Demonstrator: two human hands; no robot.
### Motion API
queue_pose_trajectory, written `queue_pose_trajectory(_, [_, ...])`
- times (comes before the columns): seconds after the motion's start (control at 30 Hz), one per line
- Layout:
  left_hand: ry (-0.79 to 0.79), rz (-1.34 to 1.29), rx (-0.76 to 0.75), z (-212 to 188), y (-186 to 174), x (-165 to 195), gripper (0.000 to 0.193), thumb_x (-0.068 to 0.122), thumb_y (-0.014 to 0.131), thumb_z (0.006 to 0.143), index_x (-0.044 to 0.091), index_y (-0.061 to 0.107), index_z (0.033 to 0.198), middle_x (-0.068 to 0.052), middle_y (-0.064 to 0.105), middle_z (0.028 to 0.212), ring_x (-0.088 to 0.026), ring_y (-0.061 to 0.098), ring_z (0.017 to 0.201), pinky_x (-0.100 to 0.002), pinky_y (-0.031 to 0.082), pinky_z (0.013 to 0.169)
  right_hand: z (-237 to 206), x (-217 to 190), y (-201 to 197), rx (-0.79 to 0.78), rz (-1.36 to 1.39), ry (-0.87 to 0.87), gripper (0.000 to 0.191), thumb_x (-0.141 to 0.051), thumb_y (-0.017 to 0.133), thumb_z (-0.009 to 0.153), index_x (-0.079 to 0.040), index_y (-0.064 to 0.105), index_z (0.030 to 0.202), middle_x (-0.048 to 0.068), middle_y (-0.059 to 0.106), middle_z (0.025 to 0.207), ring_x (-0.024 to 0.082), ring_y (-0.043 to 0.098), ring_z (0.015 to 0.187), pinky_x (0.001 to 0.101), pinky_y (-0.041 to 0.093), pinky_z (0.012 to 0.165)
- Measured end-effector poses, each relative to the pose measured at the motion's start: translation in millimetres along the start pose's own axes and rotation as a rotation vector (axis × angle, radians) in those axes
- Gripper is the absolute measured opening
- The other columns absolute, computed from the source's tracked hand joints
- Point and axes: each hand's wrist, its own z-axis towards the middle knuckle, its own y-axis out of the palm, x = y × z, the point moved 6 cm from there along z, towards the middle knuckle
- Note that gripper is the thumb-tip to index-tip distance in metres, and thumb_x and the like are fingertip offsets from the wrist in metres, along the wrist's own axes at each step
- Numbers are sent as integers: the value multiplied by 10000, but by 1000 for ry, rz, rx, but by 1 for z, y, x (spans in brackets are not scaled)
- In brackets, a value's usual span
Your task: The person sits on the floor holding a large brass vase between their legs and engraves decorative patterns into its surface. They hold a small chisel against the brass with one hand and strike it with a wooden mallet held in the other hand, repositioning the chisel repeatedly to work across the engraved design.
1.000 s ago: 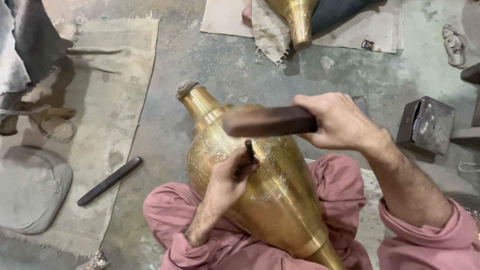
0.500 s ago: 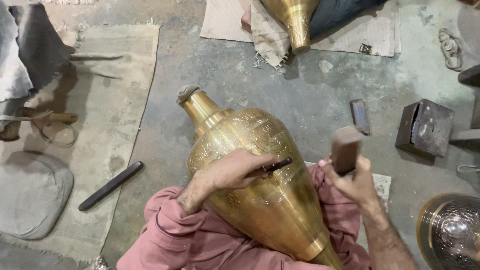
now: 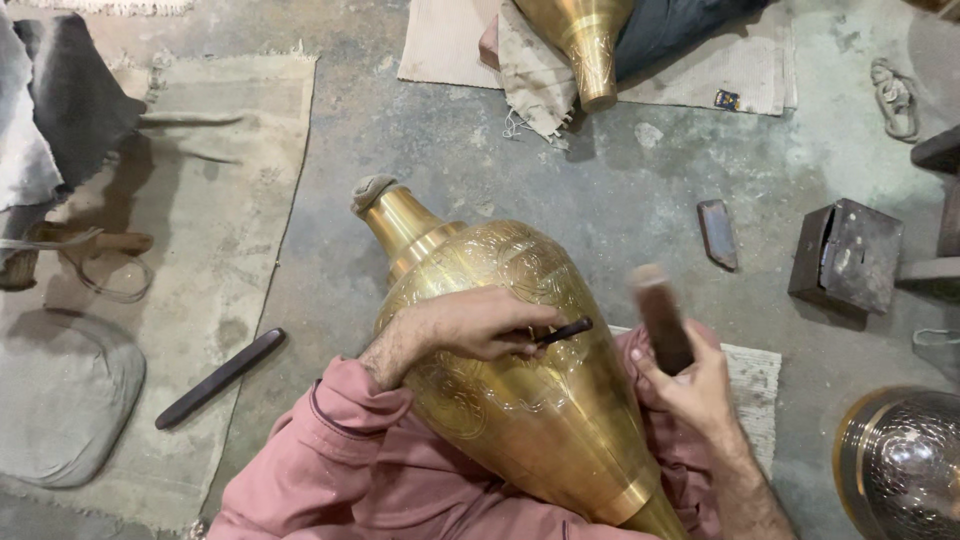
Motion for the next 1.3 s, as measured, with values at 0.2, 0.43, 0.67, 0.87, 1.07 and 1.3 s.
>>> queue_pose_trajectory(0.2, [-115,-5,-55,-2,4,-2,521,205,707,943,219,543,1438,-90,779,1022,-280,768,884,-409,590,794,6,-1,-7,69,-81,-20,322,-228,784,871,-34,657,1094,79,724,851,182,734,701,337,645,593])
queue_pose_trajectory(0.43, [-82,-11,114,-14,-1,11,512,166,718,915,191,575,1406,-92,782,993,-282,773,889,-404,598,758,15,-15,-12,43,-109,-107,263,-183,729,820,-49,680,1041,39,704,747,156,713,609,348,600,536])
queue_pose_trajectory(0.67, [-160,23,411,-38,1,24,415,138,739,936,114,592,1323,-120,761,974,-337,754,892,-424,583,766,47,-39,-19,-39,-29,-196,165,-174,707,894,-62,671,1009,6,672,740,123,695,609,320,578,542])
queue_pose_trajectory(0.87, [-209,4,765,-66,22,33,429,59,731,916,82,592,1321,-153,755,1016,-321,769,927,-395,604,780,88,-108,-25,-246,-526,-313,142,-216,766,886,-121,672,935,13,650,651,174,655,572,438,526,722])
queue_pose_trajectory(1.07, [-506,-61,945,-79,57,13,312,38,727,920,39,632,1217,-134,799,1020,-212,789,852,-323,633,710,112,-197,-15,-402,-771,-551,226,-77,725,706,-128,627,902,22,691,706,252,691,664,482,535,670])
queue_pose_trajectory(1.3, [-448,-132,1296,-93,94,14,275,59,720,966,46,682,1239,-120,821,1056,-194,830,914,-301,690,818,109,-264,0,-591,-953,-611,248,-89,694,792,-150,604,1014,16,701,814,208,686,676,433,515,696])
